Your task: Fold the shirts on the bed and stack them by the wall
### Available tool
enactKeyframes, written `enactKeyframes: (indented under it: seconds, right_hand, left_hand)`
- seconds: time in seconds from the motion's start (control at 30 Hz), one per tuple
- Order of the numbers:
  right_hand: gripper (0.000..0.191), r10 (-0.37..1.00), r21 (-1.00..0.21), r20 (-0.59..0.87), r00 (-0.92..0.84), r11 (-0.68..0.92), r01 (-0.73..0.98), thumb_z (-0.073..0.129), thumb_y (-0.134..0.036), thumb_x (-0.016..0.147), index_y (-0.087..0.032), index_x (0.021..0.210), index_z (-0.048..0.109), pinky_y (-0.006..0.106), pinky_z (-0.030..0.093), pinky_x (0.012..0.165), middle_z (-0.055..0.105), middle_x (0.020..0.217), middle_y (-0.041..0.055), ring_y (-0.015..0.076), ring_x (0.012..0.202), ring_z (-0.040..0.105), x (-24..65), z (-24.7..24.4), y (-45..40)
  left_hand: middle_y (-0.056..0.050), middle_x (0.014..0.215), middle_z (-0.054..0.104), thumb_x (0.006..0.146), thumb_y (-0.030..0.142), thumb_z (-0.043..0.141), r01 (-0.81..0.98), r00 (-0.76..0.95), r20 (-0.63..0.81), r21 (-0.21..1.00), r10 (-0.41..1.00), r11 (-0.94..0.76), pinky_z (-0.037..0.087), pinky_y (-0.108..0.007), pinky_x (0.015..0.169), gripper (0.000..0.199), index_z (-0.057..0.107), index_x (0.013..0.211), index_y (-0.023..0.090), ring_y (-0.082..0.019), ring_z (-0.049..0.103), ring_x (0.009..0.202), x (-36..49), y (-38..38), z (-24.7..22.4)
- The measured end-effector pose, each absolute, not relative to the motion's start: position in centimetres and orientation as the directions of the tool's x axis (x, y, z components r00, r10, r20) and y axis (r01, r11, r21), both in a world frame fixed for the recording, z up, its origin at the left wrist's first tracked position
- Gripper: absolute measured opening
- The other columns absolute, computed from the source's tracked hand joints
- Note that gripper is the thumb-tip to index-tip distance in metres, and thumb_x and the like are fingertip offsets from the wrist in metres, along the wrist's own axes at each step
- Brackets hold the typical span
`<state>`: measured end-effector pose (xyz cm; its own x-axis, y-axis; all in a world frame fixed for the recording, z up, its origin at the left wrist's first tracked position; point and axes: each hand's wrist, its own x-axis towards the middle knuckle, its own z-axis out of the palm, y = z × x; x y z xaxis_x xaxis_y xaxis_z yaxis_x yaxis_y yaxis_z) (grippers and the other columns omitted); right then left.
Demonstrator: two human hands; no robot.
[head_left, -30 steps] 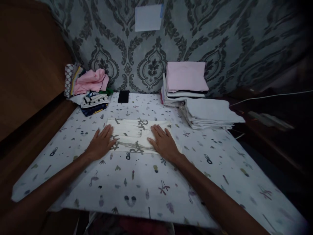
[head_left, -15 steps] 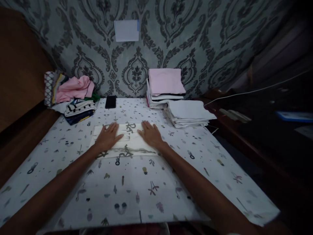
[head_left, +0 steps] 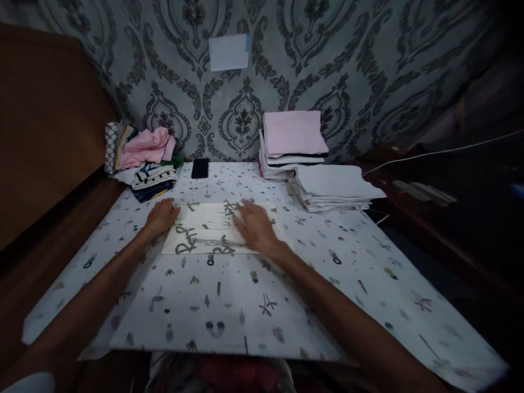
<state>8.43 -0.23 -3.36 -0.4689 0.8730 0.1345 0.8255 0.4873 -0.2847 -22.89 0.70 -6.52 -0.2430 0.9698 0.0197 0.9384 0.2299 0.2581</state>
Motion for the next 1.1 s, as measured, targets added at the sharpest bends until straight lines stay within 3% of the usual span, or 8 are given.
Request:
enactKeyframes:
  seconds: [0.07, 0.17, 0.27, 0.37, 0.47, 0.67, 0.87, 1.1]
  right_hand:
    - [0.036, 0.769, -0.366, 0.108, -0.63, 0.62, 0.694, 0.044, -0.033, 0.102, -0.014, 0.125, 0.064, 0.041, 0.046, 0.105, 0.061, 0.134, 0.0152, 0.0254, 0.125, 0.055, 5.0, -2.6, -3.2]
    - [0.03, 0.602, -0.335, 0.1, -0.792, 0.77, 0.543, 0.06, -0.038, 0.095, -0.014, 0.112, 0.066, 0.039, 0.052, 0.094, 0.064, 0.122, 0.0145, 0.0274, 0.116, 0.057, 0.0, -2.7, -6.4]
    - [0.038, 0.581, -0.28, 0.12, -0.805, 0.798, 0.534, 0.064, -0.042, 0.091, -0.012, 0.115, 0.062, 0.043, 0.053, 0.09, 0.062, 0.122, 0.0169, 0.0315, 0.117, 0.055, -3.2, -3.9, -7.5]
    - [0.024, 0.591, -0.217, 0.166, -0.79, 0.803, 0.555, 0.051, -0.023, 0.097, -0.01, 0.115, 0.061, 0.043, 0.055, 0.083, 0.064, 0.117, 0.018, 0.0312, 0.111, 0.058, -4.6, -5.1, -7.2]
    - [0.029, 0.611, -0.232, 0.176, -0.772, 0.787, 0.571, 0.042, -0.005, 0.091, -0.011, 0.114, 0.061, 0.04, 0.054, 0.077, 0.067, 0.113, 0.0169, 0.0297, 0.106, 0.062, -4.9, -5.4, -6.7]
    - [0.025, 0.794, -0.512, 0.171, -0.583, 0.577, 0.636, 0.047, -0.015, 0.088, -0.019, 0.108, 0.06, 0.031, 0.048, 0.07, 0.071, 0.093, 0.0049, 0.0215, 0.082, 0.065, -2.5, -4.0, -5.7]
    - [0.011, 0.941, -0.919, 0.152, -0.301, 0.247, 0.306, 0.054, -0.017, 0.073, -0.021, 0.081, 0.058, 0.023, 0.043, 0.059, 0.057, 0.067, -0.0051, 0.0142, 0.065, 0.056, 2.5, -3.9, -5.2]
    - [0.022, 0.936, -0.97, -0.182, -0.302, -0.221, -0.099, 0.055, -0.012, 0.07, -0.02, 0.09, 0.06, 0.022, 0.054, 0.057, 0.066, 0.068, -0.0044, 0.0138, 0.061, 0.067, 7.1, -5.4, -5.4]
  left_hand:
    - [-0.01, 0.106, 0.072, 0.083, 0.043, 0.057, 0.913, -0.287, -0.037, 0.292, 0.957, 0.285, 0.048, -0.032, 0.08, 0.045, 0.063, 0.118, 0.016, -0.028, 0.065, 0.102, -23.6, 2.2, -6.1]
    - [-0.004, 0.082, 0.071, 0.071, 0.04, 0.068, 0.876, -0.343, -0.086, 0.331, 0.935, 0.351, 0.043, -0.027, 0.063, 0.032, 0.066, 0.095, 0.018, -0.024, 0.065, 0.082, -24.0, 4.1, -6.0]
    - [0.001, 0.06, 0.06, 0.065, 0.036, 0.071, 0.839, -0.35, -0.118, 0.402, 0.929, 0.367, 0.036, -0.026, 0.054, 0.021, 0.062, 0.074, 0.019, -0.02, 0.06, 0.065, -24.0, 4.7, -6.1]
    - [0.005, 0.048, 0.049, 0.06, 0.028, 0.071, 0.796, -0.335, -0.125, 0.493, 0.934, 0.351, 0.033, -0.025, 0.051, 0.018, 0.055, 0.061, 0.02, -0.017, 0.054, 0.055, -23.9, 4.5, -6.2]
    - [0.007, 0.048, 0.046, 0.059, 0.023, 0.067, 0.735, -0.328, -0.099, 0.597, 0.939, 0.32, 0.033, -0.023, 0.05, 0.016, 0.051, 0.062, 0.02, -0.014, 0.05, 0.051, -23.6, 4.2, -5.8]
    - [0.007, 0.057, 0.049, 0.063, 0.022, 0.063, 0.608, -0.279, -0.042, 0.765, 0.959, 0.21, 0.037, -0.02, 0.045, 0.022, 0.053, 0.082, 0.019, -0.011, 0.048, 0.048, -21.4, 3.8, -3.1]
    - [0.01, 0.061, 0.051, 0.067, 0.017, 0.064, 0.411, -0.07, -0.014, 0.911, 0.997, 0.042, 0.041, -0.017, 0.043, 0.052, 0.053, 0.117, 0.024, -0.009, 0.053, 0.045, -15.3, 4.9, 0.6]
    - [0.004, 0.052, 0.055, 0.071, 0.019, 0.071, 0.394, 0.066, -0.239, 0.898, 0.969, 0.195, 0.047, -0.019, 0.044, 0.021, 0.06, 0.089, 0.016, -0.012, 0.059, 0.045, -8.6, 7.5, -1.0]
